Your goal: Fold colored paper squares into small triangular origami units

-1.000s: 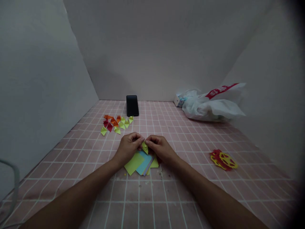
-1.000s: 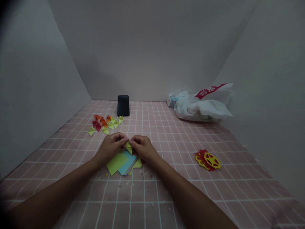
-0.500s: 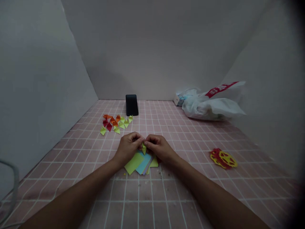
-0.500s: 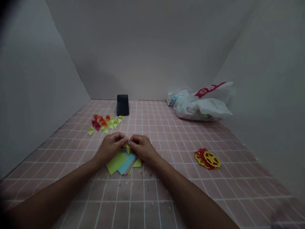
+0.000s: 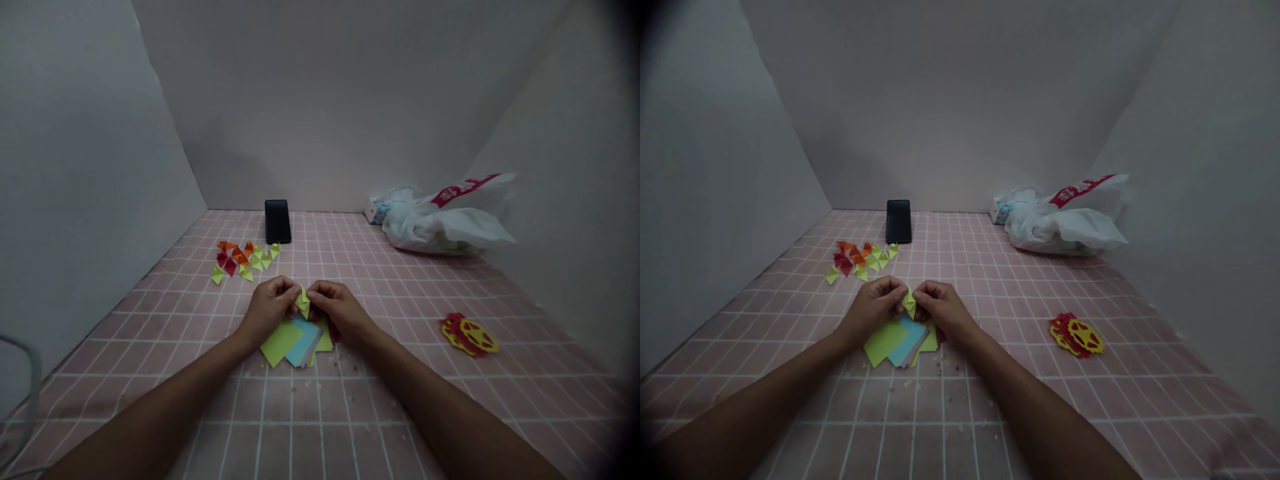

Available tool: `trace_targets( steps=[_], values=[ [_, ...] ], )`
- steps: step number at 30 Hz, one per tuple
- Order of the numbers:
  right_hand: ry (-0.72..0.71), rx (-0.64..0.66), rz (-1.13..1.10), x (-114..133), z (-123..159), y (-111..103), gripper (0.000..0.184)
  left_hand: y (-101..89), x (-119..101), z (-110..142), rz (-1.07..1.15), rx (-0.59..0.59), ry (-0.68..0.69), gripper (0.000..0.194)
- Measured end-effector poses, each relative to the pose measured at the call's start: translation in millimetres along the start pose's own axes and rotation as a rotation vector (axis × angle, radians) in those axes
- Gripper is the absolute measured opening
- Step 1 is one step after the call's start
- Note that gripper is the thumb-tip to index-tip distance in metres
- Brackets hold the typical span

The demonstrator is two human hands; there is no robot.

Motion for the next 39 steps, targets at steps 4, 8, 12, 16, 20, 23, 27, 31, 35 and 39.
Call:
trace_targets(
  steps=[4,8,12,16,20,23,27,31,35,39],
  values=[
    [0.005,0.018,-0.019,-3,-3,0,0.023,-0.3,-2,2,-0.001,-0.014,0.001,0.019],
    [-0.01,0.023,-0.003,-2,-3,0,0.024,-1.2,-5,3,-0.038,-0.031,0.002,0.019],
    [-0.011,0.011,0.032,-1,-3,0,0.024,-1.6,-4,3,-0.053,-0.029,-0.004,0.019],
    [-0.023,-0.006,0.081,1,-3,0,0.023,-1.8,-4,3,-0.069,-0.022,0.004,0.019],
    [-0.076,-0.051,0.186,6,-2,-2,0.02,-0.9,-4,3,-0.068,-0.014,0.0,0.019],
    [-0.186,-0.12,0.365,17,2,-3,0.017,0.1,-3,3,-0.047,-0.007,-0.007,0.019],
    [-0.357,-0.196,0.595,34,11,2,0.017,2.2,0,2,-0.036,0.01,-0.011,0.02],
    [-0.433,-0.225,0.692,41,16,6,0.018,3.0,1,2,-0.06,0.017,-0.004,0.021],
    [-0.277,-0.14,0.465,26,9,2,0.017,0.8,-4,1,-0.094,0.002,0.028,0.021],
    [-0.067,-0.025,0.159,6,2,3,0.023,1.0,-6,1,-0.076,0.001,0.039,0.021]
  ],
)
Point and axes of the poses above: each hand's wrist, its own z-axis away from the middle knuckle, its own y-axis out of the palm, x = y × z, the point moved 10 cm from there along -z, towards the middle knuckle, and after that the axes turned 7 degrees about y, right-handed, at the moved point
